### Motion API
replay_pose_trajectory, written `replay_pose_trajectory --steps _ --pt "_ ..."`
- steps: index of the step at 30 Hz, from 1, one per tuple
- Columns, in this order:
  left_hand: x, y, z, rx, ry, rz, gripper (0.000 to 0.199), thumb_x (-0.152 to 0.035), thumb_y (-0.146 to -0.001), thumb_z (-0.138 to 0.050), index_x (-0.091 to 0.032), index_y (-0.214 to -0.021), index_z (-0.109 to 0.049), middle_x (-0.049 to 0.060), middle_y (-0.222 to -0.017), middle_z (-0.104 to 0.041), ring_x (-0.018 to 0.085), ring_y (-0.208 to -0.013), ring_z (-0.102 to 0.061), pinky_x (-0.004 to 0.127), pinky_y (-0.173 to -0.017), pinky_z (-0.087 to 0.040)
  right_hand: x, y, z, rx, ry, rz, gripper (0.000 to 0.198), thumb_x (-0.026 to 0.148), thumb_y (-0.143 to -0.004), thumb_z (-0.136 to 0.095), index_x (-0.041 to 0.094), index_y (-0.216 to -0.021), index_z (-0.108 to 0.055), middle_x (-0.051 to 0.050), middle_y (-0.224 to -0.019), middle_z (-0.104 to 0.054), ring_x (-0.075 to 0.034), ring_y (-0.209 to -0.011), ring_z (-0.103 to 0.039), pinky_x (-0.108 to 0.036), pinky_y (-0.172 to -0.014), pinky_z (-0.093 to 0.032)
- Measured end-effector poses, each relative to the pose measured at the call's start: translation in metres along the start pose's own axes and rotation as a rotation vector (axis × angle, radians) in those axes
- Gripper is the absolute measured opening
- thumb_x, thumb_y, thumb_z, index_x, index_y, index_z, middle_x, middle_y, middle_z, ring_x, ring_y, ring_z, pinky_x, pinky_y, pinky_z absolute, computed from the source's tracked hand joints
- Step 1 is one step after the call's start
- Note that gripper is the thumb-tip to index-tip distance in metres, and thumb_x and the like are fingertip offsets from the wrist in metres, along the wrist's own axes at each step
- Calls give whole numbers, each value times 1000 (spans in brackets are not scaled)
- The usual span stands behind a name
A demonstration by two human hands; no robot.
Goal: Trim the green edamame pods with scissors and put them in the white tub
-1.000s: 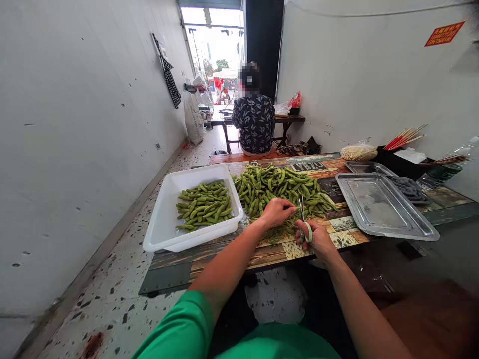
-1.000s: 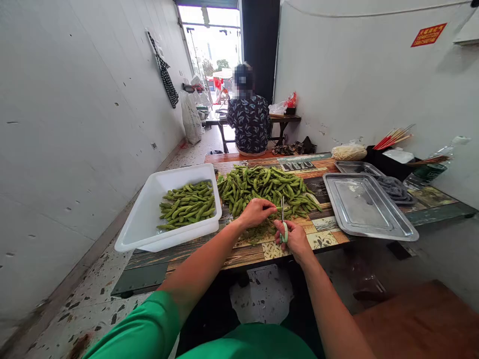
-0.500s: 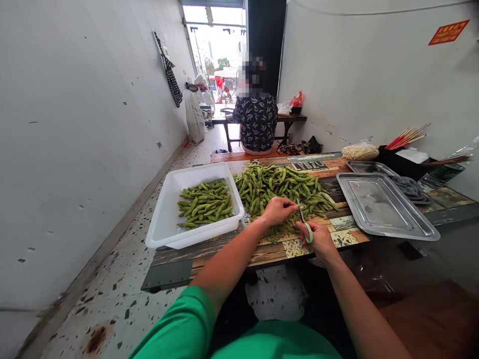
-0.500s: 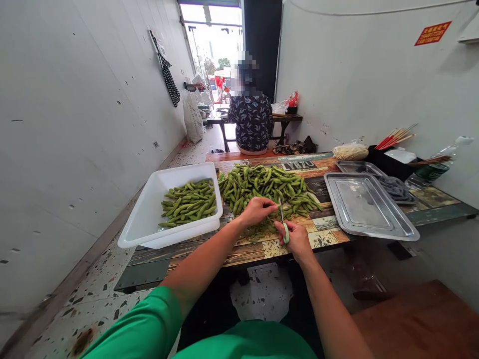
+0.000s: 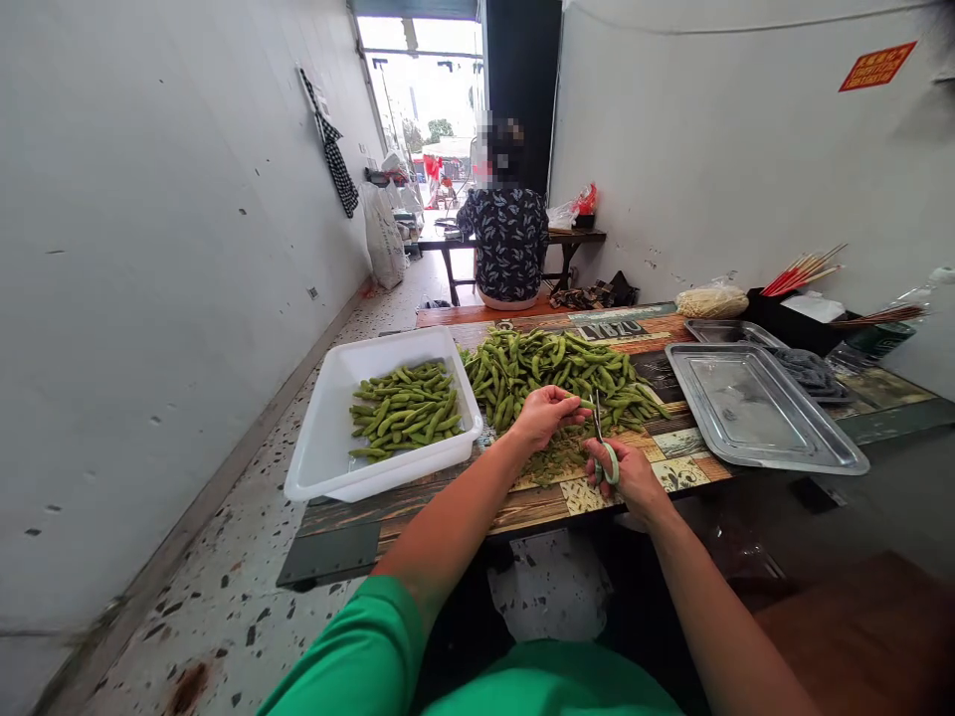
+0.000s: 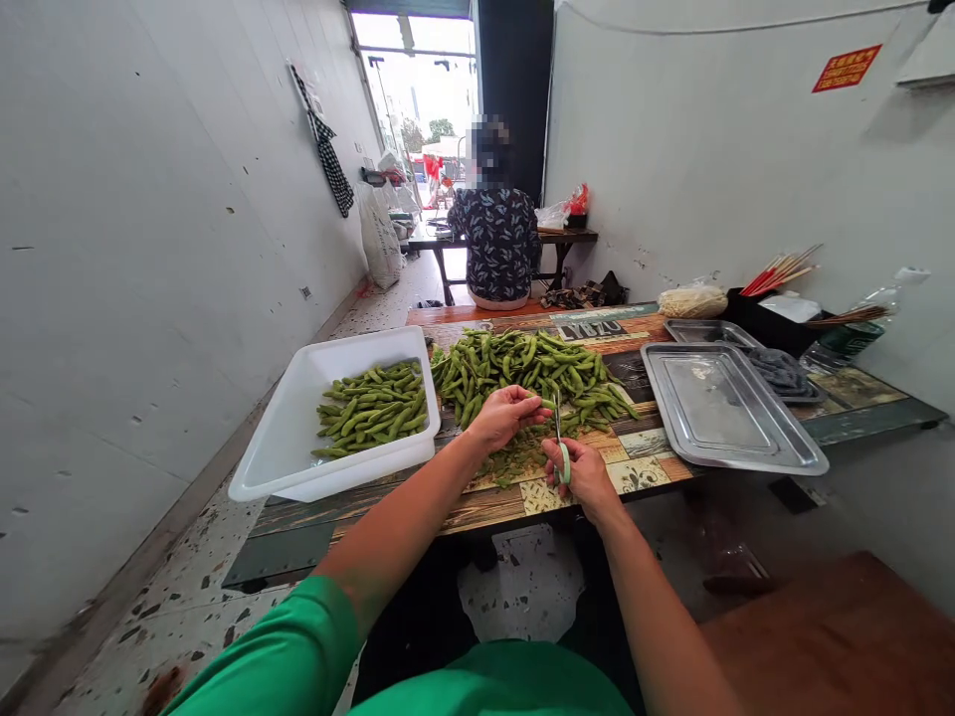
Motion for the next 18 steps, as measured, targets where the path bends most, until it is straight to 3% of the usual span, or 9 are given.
replay_pose_trajectory --steps 5,11,16,18 --pt "4 1 -2 5 -40 8 24 -9 -76 -70 -12 -74 -46 -2 -63 -62 12 -63 -67 23 -65 -52 2 2 0 -12 -9 14 43 55 -61 -77 17 -73 -59 2 -55 -57 -11 -43 -50 -19 -31 -33" --pt "5 -1 -1 -45 -111 3 22 -12 -77 -67 -13 -75 -46 -1 -61 -61 12 -60 -65 22 -59 -50 -2 2 1 -43 51 78 43 56 -64 -74 18 -57 -55 4 -43 -50 -8 -35 -41 -21 -32 -28" --pt "-5 -6 8 -217 -114 -91 6 -14 -80 -53 -15 -81 -46 3 -75 -65 11 -67 -65 22 -61 -50 -6 -1 1 -8 22 23 43 58 -66 -71 18 -67 -57 4 -47 -54 -7 -33 -39 -20 -29 -26" --pt "-11 -8 14 -287 -239 -151 7 -15 -82 -43 -15 -88 -49 5 -81 -66 11 -68 -64 23 -62 -49 -6 -1 0 -2 9 9 45 60 -66 -70 18 -68 -57 3 -49 -56 -8 -34 -43 -19 -30 -29"
Point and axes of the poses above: each hand's wrist, its own y-axis away from the middle knuckle, its own z-axis out of the back of the hand, x = y × z, the point moved 1 cm from there along -y, towards the middle knuckle
